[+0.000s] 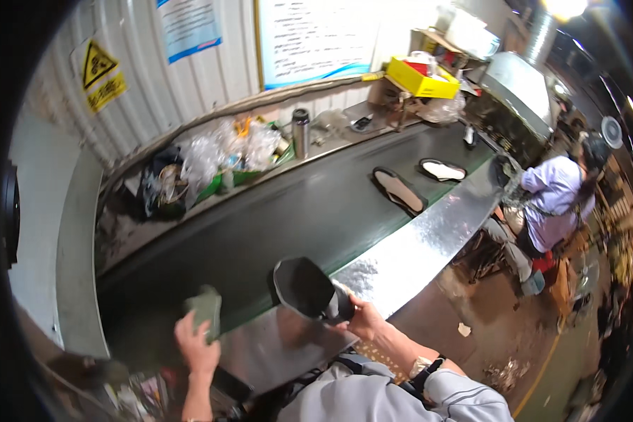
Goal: Operate a shoe-lasting machine to shape and secure the shoe upper to the sole component.
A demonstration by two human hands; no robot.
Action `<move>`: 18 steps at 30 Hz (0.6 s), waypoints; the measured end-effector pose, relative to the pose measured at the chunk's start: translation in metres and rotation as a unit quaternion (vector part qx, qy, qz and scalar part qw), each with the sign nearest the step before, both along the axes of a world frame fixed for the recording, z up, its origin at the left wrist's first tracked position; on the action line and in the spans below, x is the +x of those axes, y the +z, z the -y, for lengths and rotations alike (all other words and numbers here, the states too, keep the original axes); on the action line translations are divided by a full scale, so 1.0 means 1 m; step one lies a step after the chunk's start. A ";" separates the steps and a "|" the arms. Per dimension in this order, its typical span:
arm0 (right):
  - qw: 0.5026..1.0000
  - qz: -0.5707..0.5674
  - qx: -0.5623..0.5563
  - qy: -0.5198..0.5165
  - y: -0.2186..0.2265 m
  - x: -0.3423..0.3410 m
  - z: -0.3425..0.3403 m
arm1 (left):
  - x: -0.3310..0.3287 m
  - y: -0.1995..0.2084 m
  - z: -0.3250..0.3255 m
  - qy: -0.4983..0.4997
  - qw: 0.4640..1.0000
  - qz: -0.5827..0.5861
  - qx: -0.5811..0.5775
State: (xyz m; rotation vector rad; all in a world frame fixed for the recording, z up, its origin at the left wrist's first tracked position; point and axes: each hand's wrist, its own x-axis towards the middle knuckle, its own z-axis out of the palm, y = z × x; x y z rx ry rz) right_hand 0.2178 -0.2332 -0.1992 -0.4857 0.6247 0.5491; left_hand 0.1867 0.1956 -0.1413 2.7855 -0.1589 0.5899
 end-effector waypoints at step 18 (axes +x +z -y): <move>0.358 0.643 -0.582 0.345 0.025 -0.103 0.043 | 0.015 -0.078 0.139 0.098 0.363 -0.384 -0.843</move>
